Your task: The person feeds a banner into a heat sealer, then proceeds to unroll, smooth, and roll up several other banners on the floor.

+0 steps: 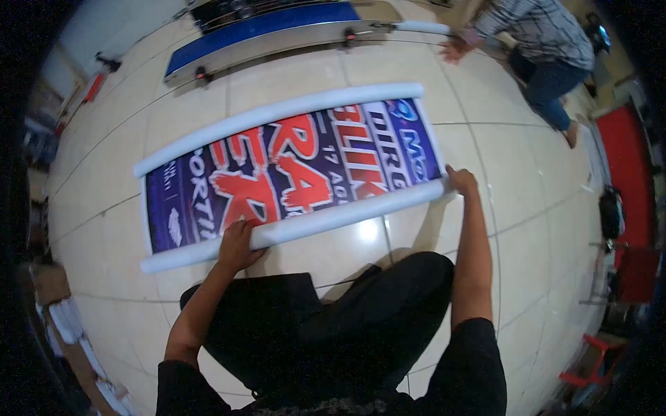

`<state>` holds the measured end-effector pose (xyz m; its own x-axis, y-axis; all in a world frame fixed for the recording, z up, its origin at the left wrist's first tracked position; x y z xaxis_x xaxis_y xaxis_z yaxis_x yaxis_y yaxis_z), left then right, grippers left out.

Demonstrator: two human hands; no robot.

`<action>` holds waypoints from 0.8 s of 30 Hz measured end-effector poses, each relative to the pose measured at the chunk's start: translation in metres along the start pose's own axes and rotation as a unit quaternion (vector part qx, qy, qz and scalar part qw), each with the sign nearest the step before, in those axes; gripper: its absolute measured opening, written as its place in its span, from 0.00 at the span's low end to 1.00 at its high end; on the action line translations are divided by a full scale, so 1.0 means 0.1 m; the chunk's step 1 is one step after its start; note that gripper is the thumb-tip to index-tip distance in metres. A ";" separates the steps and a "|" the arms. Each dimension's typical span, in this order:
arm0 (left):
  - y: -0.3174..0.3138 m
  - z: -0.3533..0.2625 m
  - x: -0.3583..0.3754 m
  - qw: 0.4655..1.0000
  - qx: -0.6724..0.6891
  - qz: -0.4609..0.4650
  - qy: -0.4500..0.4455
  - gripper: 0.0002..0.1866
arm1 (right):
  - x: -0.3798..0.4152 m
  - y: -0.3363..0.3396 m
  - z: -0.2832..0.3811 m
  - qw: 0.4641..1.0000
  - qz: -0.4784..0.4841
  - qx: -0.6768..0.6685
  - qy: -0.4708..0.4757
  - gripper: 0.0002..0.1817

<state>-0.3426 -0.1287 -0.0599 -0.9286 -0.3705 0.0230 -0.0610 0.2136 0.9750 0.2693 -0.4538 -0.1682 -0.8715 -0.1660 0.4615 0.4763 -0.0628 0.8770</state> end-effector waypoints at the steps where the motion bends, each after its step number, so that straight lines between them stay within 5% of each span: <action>1: 0.11 -0.04 -0.04 0.998 -0.030 -0.051 -0.020 0.35 | -0.01 0.04 0.23 0.995 0.011 0.100 0.013 0.38; 2: 0.16 0.00 -0.12 0.997 0.061 -0.052 -0.021 0.35 | 0.14 0.15 0.50 0.980 0.017 0.197 0.033 0.37; 4: 0.12 0.25 -0.23 0.999 -0.026 -0.028 -0.027 0.43 | 1.04 0.45 1.34 0.977 -0.034 0.208 0.029 0.36; 6: 0.41 0.53 -0.55 0.994 -0.078 -0.081 0.019 0.42 | 1.28 0.13 2.07 0.938 -0.122 0.108 0.307 0.37; 7: 0.51 0.78 -0.69 0.979 -0.074 -0.187 0.015 0.36 | 1.54 -0.09 2.45 0.911 -0.070 0.068 0.401 0.37; 8: 0.64 1.08 -0.88 0.965 -0.064 -0.227 0.113 0.32 | 1.94 -0.21 2.84 0.874 -0.016 0.027 0.486 0.37; 10: 0.62 1.33 -1.27 0.979 0.061 -0.065 0.184 0.32 | 2.68 -0.37 3.45 0.801 0.077 0.014 0.593 0.38; 11: 0.55 1.25 -1.38 0.986 0.088 -0.065 0.128 0.32 | 2.89 -0.47 3.69 0.773 0.045 0.024 0.633 0.42; 14: 0.44 0.96 -1.45 1.000 0.010 0.011 0.011 0.32 | 2.90 -0.85 4.21 0.804 0.023 0.117 0.583 0.43; 16: 0.32 0.97 -1.44 0.999 -0.036 -0.008 0.030 0.32 | 2.75 -1.03 4.40 0.788 -0.066 0.102 0.604 0.40; 21: 0.13 0.78 -1.18 0.999 0.006 0.034 0.000 0.32 | 2.95 -1.15 4.04 0.783 0.031 0.144 0.605 0.36; 24: 0.01 0.28 -0.51 0.996 0.028 0.050 -0.070 0.35 | 3.38 -1.35 3.34 0.767 0.154 0.171 0.600 0.43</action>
<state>-0.3051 -0.0843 -0.0662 -0.9725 -0.2168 0.0849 0.0179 0.2940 0.9556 -0.1285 -0.1729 -0.0857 0.1078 -0.9192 0.3788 0.4017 0.3888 0.8291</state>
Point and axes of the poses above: each hand's wrist, its own x-axis away from the middle knuckle, its own y-axis out of the back of the hand, z = x × y, the point moved 7 cm from there along -x, towards the middle knuckle, and after that the axes turned 7 degrees about -y, right-handed, at the moved point
